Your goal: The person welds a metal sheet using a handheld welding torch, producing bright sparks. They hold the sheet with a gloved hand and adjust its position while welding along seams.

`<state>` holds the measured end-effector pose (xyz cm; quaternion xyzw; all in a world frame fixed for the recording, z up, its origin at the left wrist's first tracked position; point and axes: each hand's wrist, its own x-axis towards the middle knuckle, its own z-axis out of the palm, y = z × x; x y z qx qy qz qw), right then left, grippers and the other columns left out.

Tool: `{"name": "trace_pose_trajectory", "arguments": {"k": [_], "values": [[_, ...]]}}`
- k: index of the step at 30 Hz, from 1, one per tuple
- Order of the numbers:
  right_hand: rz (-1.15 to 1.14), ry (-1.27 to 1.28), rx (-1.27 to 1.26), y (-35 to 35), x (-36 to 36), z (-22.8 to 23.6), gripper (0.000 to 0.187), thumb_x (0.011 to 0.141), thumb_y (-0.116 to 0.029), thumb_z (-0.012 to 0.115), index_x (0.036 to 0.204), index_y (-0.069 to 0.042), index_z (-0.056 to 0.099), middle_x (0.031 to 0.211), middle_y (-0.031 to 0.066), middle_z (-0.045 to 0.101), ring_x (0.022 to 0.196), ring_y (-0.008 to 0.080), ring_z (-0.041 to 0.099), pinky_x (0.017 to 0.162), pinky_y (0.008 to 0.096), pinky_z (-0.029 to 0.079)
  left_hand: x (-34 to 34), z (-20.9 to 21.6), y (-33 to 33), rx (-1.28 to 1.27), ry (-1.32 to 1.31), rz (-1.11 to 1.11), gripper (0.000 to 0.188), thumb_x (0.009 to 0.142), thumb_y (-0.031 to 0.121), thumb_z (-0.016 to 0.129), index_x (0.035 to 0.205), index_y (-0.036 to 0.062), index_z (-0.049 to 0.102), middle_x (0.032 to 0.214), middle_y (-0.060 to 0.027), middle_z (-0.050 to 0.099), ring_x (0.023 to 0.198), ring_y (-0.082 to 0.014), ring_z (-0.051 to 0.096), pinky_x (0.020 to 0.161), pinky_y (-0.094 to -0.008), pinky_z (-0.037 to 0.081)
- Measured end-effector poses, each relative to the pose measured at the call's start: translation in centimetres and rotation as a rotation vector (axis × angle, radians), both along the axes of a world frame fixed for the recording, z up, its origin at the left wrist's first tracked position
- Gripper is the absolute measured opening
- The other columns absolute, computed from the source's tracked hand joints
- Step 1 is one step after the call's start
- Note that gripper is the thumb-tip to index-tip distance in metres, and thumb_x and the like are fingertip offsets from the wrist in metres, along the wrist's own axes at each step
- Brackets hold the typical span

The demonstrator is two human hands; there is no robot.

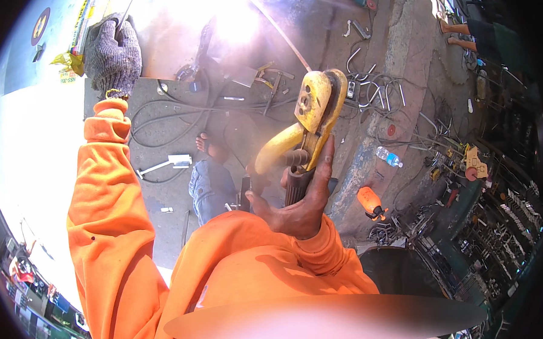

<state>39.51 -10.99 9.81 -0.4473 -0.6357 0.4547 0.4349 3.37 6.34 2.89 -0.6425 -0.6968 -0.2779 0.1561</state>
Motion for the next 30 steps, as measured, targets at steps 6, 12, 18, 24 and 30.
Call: {"name": "trace_pose_trajectory", "arguments": {"k": [6,12,18,24,30], "values": [[-0.032,-0.110,0.158,0.3,0.1,0.1,0.135,0.064,-0.011,0.089,0.160,0.010,-0.003,0.144,0.0259,0.041,0.111,0.0258,0.060,0.084,0.0323,0.054,0.4,0.5,-0.1,-0.017,-0.067,0.009,0.028,0.095,0.028,0.065,0.109,0.0057,0.076,0.115,-0.0170,0.072,0.109,-0.0391,0.067,0.099,-0.0461,0.052],[-0.014,-0.056,0.017,-0.2,0.3,0.1,0.135,0.063,-0.009,0.090,0.161,0.009,-0.002,0.126,0.0193,0.056,0.099,0.0209,0.061,0.074,0.0276,0.050,0.5,0.7,-0.1,-0.019,-0.060,-0.004,0.029,0.095,0.028,0.065,0.110,0.0054,0.076,0.116,-0.0180,0.072,0.109,-0.0398,0.067,0.099,-0.0467,0.051],[-0.023,-0.058,-0.048,-0.6,0.3,-0.3,0.133,0.065,-0.001,0.086,0.160,0.008,-0.006,0.122,0.0190,0.058,0.101,0.0232,0.065,0.077,0.0300,0.053,0.2,0.4,-0.1,-0.022,-0.072,-0.010,0.028,0.096,0.027,0.065,0.110,0.0058,0.076,0.115,-0.0178,0.072,0.109,-0.0396,0.067,0.099,-0.0469,0.052],[-0.018,-0.009,-0.078,-0.6,0.0,-0.3,0.131,0.067,0.001,0.084,0.160,0.007,-0.007,0.128,0.0237,0.056,0.105,0.0277,0.066,0.083,0.0339,0.055,-0.2,-0.5,-0.1,0.019,0.079,0.034,0.034,0.099,0.034,0.063,0.116,0.0058,0.073,0.113,-0.0194,0.072,0.101,-0.0404,0.069,0.089,-0.0446,0.055],[0.006,-0.035,0.042,-0.2,-0.2,0.1,0.133,0.066,-0.007,0.088,0.160,0.009,-0.005,0.136,0.0261,0.050,0.109,0.0285,0.064,0.088,0.0359,0.057,-0.3,-0.2,0.0,0.001,0.011,-0.011,0.031,0.099,0.030,0.065,0.115,0.0053,0.074,0.115,-0.0186,0.072,0.105,-0.0386,0.069,0.092,-0.0442,0.055]]}}
